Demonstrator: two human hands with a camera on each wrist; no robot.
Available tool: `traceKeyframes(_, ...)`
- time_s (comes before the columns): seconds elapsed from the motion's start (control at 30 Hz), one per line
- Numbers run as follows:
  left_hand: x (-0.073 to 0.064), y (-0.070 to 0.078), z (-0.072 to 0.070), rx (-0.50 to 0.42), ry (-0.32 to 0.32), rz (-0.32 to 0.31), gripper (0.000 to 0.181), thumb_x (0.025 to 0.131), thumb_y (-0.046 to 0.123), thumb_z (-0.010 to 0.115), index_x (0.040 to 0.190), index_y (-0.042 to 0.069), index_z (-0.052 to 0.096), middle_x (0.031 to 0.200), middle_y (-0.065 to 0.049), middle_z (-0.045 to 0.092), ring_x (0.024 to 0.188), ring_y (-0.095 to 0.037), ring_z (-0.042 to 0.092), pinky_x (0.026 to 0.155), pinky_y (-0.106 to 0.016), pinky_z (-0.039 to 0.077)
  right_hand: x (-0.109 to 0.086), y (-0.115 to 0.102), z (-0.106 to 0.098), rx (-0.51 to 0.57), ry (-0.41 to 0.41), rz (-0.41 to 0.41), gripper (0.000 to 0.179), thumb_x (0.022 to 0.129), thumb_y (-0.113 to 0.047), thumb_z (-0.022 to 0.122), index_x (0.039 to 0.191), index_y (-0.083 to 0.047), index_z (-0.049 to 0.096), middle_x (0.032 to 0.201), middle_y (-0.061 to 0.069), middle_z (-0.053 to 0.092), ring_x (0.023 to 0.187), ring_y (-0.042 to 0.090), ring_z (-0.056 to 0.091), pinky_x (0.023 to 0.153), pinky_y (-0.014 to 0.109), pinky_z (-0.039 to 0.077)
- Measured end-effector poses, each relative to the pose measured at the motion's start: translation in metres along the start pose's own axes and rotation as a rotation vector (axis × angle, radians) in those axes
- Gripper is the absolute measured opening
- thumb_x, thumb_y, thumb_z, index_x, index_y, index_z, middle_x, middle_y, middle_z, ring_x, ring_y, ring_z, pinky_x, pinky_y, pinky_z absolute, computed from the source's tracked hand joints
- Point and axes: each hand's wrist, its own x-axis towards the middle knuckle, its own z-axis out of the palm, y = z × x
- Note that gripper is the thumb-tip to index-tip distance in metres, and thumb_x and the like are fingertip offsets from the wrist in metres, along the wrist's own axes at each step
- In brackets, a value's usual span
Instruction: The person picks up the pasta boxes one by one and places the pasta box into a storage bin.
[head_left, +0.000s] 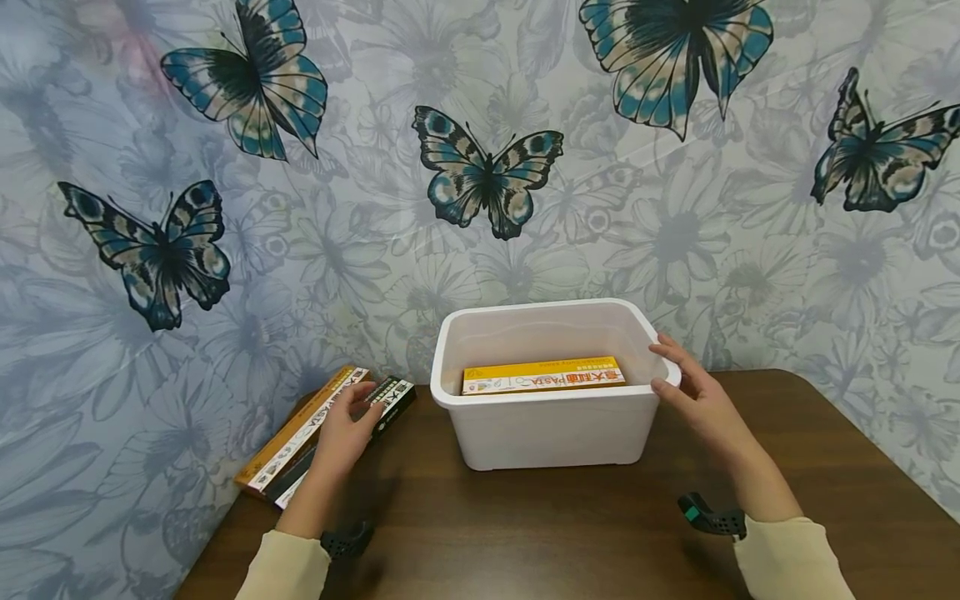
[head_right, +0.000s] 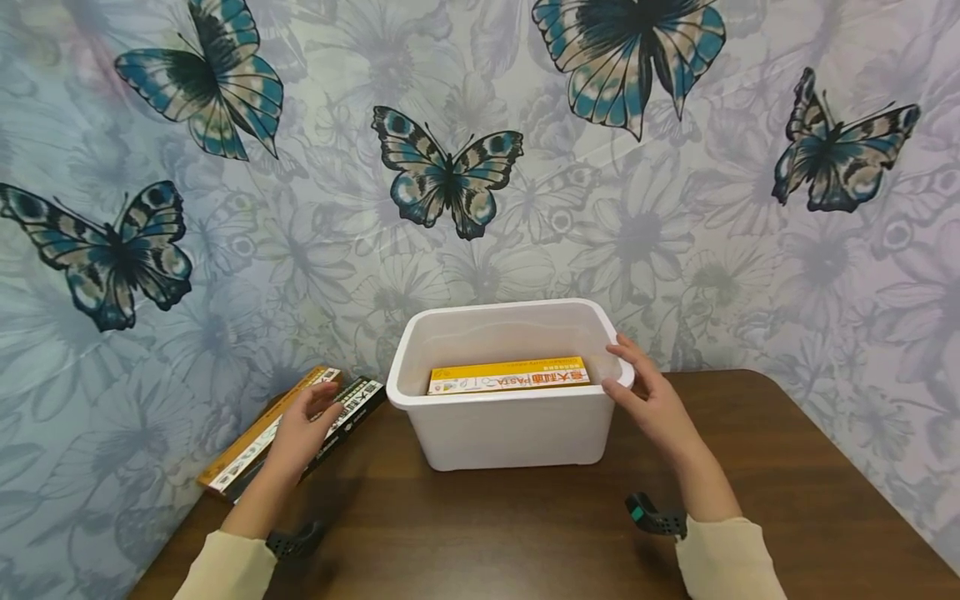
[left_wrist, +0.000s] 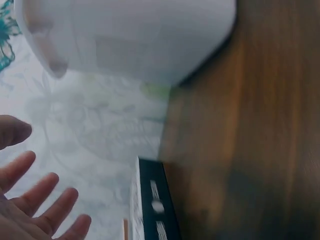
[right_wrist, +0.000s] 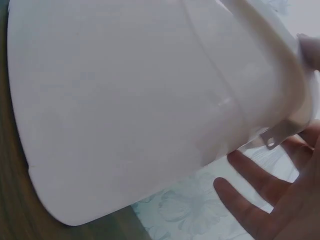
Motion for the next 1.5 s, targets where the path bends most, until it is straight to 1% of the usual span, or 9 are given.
traceKeyframes(0.13, -0.005, -0.016, -0.012, 0.091, -0.024, -0.019, 0.057, 0.099, 0.033, 0.060, 0.147, 0.008, 0.042, 0.156, -0.016, 0.039, 0.142, -0.042, 0.039, 0.111, -0.059, 0.038, 0.000, -0.006, -0.003, -0.028, -0.003, 0.036, 0.057, 0.103, -0.022, 0.055, 0.156, -0.015, 0.035, 0.170, 0.002, 0.014, 0.129, 0.006, 0.042, 0.089, 0.006, 0.043)
traceKeyframes(0.27, -0.012, -0.030, -0.022, 0.168, -0.066, -0.056, 0.066, 0.097, 0.037, 0.062, 0.150, 0.006, 0.037, 0.158, -0.022, 0.033, 0.144, -0.045, 0.033, 0.113, -0.062, 0.032, 0.001, -0.008, -0.005, -0.036, -0.009, 0.052, 0.058, 0.102, -0.023, 0.056, 0.156, -0.016, 0.035, 0.170, 0.001, 0.014, 0.134, 0.021, 0.042, 0.088, 0.006, 0.043)
traceKeyframes(0.37, -0.016, -0.040, -0.029, 0.220, -0.094, -0.079, 0.072, 0.096, 0.039, 0.063, 0.152, 0.004, 0.034, 0.159, -0.025, 0.029, 0.144, -0.048, 0.031, 0.113, -0.065, 0.032, 0.001, -0.010, -0.006, -0.034, -0.011, 0.063, 0.058, 0.102, -0.023, 0.057, 0.156, -0.016, 0.035, 0.170, -0.001, 0.013, 0.135, 0.025, 0.041, 0.088, 0.006, 0.043)
traceKeyframes(0.63, -0.023, -0.062, -0.042, 0.357, -0.116, -0.100, 0.077, 0.092, 0.040, 0.068, 0.151, 0.000, 0.036, 0.155, -0.031, 0.033, 0.141, -0.053, 0.033, 0.108, -0.067, 0.035, -0.001, -0.014, -0.009, -0.056, -0.024, 0.109, 0.059, 0.102, -0.030, 0.057, 0.155, -0.017, 0.036, 0.169, -0.007, 0.014, 0.121, 0.001, 0.047, 0.087, 0.010, 0.045)
traceKeyframes(0.93, -0.029, -0.078, -0.057, 0.452, -0.096, -0.122, 0.079, 0.089, 0.040, 0.072, 0.148, -0.002, 0.040, 0.149, -0.033, 0.041, 0.133, -0.055, 0.041, 0.100, -0.066, 0.041, -0.002, -0.013, -0.010, -0.064, -0.023, 0.117, 0.059, 0.102, -0.030, 0.057, 0.155, -0.019, 0.035, 0.169, -0.006, 0.014, 0.121, 0.002, 0.047, 0.086, 0.011, 0.045)
traceKeyframes(1.03, -0.032, -0.083, -0.061, 0.462, -0.109, -0.148, 0.083, 0.087, 0.041, 0.074, 0.148, -0.003, 0.038, 0.148, -0.035, 0.041, 0.130, -0.055, 0.043, 0.097, -0.065, 0.043, -0.003, -0.014, -0.010, -0.055, -0.023, 0.115, 0.059, 0.102, -0.029, 0.057, 0.155, -0.019, 0.036, 0.170, -0.004, 0.014, 0.122, 0.006, 0.048, 0.086, 0.010, 0.045)
traceKeyframes(1.2, -0.038, -0.091, -0.067, 0.442, -0.156, -0.210, 0.093, 0.083, 0.045, 0.077, 0.151, -0.003, 0.033, 0.151, -0.038, 0.033, 0.130, -0.059, 0.040, 0.095, -0.066, 0.043, -0.002, -0.013, -0.008, -0.053, -0.029, 0.126, 0.059, 0.102, -0.031, 0.057, 0.156, -0.020, 0.035, 0.170, -0.003, 0.013, 0.132, 0.025, 0.046, 0.087, 0.011, 0.045)
traceKeyframes(1.37, -0.040, -0.097, -0.069, 0.419, -0.180, -0.201, 0.099, 0.080, 0.042, 0.080, 0.152, -0.003, 0.029, 0.153, -0.038, 0.028, 0.133, -0.060, 0.036, 0.096, -0.066, 0.043, -0.002, -0.011, -0.008, -0.058, -0.028, 0.136, 0.059, 0.102, -0.032, 0.055, 0.156, -0.021, 0.034, 0.170, -0.006, 0.012, 0.137, 0.036, 0.043, 0.090, 0.016, 0.046)
traceKeyframes(1.5, -0.042, -0.100, -0.070, 0.431, -0.175, -0.177, 0.099, 0.077, 0.039, 0.083, 0.151, -0.002, 0.032, 0.153, -0.037, 0.030, 0.132, -0.060, 0.037, 0.095, -0.066, 0.044, -0.002, -0.011, -0.009, -0.047, -0.029, 0.125, 0.059, 0.102, -0.030, 0.056, 0.156, -0.020, 0.034, 0.170, -0.004, 0.012, 0.136, 0.035, 0.044, 0.089, 0.014, 0.046)
